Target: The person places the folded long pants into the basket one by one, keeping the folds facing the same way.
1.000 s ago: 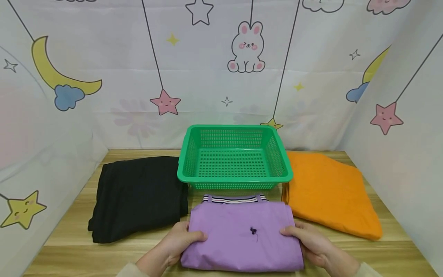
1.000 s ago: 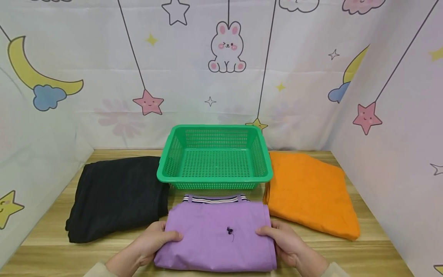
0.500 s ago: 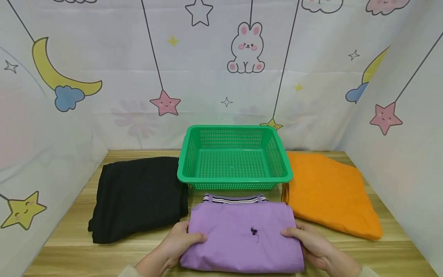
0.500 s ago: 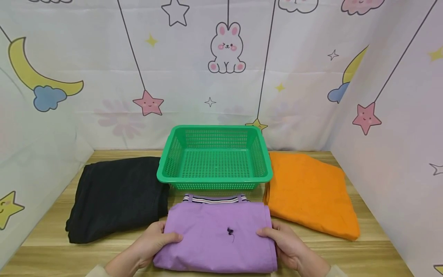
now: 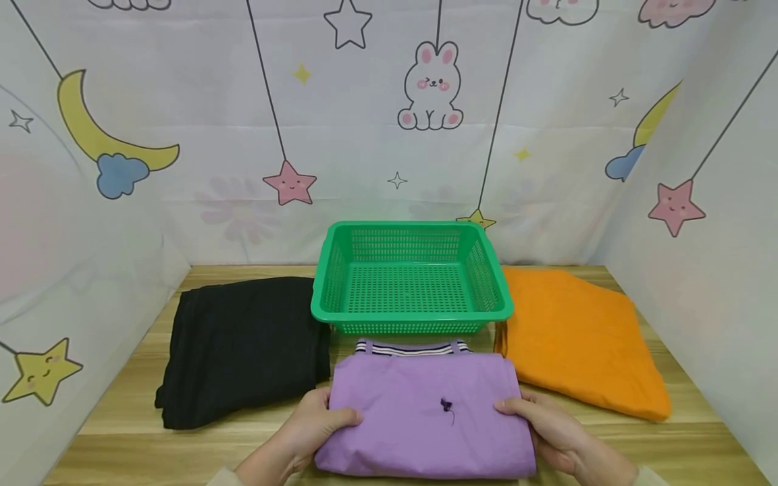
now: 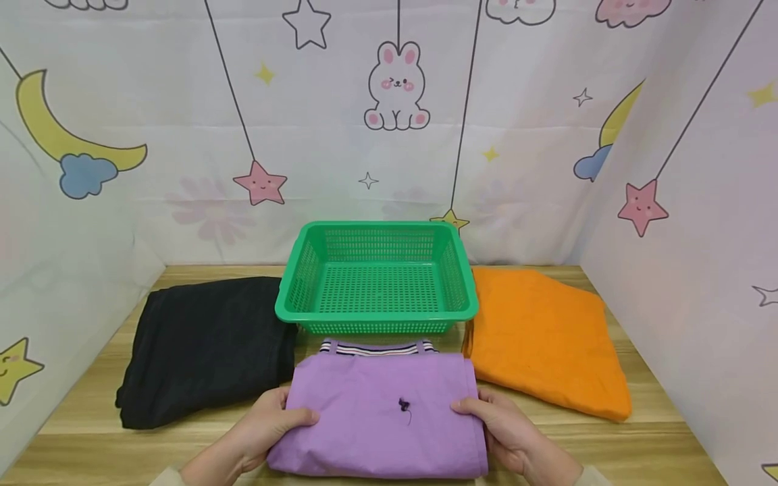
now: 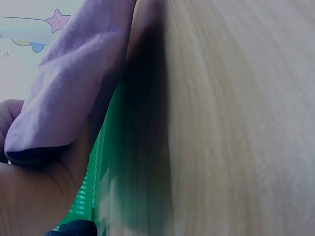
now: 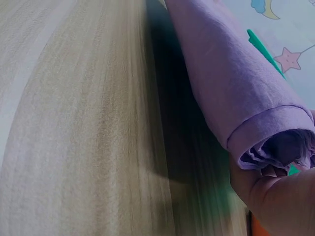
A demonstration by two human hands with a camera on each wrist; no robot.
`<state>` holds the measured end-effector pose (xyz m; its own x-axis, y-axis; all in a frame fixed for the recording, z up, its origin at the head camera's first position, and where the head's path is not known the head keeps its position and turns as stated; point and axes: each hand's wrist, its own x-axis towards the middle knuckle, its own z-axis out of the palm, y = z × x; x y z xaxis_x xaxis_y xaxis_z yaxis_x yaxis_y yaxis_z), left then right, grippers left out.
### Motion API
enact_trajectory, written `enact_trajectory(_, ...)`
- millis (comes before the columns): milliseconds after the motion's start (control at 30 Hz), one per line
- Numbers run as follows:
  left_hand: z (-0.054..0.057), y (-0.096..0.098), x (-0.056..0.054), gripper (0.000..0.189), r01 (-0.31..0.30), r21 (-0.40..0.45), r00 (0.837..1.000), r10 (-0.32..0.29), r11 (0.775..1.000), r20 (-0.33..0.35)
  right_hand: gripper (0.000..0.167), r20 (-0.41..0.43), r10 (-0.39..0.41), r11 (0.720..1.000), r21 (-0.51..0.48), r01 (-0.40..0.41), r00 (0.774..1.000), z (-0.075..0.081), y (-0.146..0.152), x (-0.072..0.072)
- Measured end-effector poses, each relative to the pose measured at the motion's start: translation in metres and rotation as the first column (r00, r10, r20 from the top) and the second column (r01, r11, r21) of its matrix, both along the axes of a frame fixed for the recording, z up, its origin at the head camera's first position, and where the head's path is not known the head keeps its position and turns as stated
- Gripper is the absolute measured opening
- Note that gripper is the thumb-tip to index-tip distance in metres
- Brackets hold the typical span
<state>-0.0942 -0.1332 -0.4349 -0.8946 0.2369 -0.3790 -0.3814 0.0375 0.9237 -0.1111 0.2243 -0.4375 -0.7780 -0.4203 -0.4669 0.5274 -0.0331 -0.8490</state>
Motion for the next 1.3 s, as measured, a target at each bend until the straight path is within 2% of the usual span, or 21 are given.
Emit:
enact_trajectory(133,0.002,0.000,-0.001,0.042,-0.011,-0.010,1.000,0.011,1.000,-0.014,0.052,0.002,-0.011,1.000,0.017,0.011,1.000,0.002,-0.001,-0.001)
enact_trajectory(500,0.007,-0.001,-0.002,0.045,-0.011,-0.021,1.000,0.011,1.000,-0.016,0.042,-0.009,0.016,1.000,-0.016,-0.016,1.000,0.008,-0.001,-0.002)
enact_trajectory(1300,0.010,-0.004,0.004,0.041,-0.032,-0.029,0.998,0.030,0.999,-0.057,0.048,-0.009,-0.004,1.000,-0.021,0.004,1.000,0.014,-0.005,0.003)
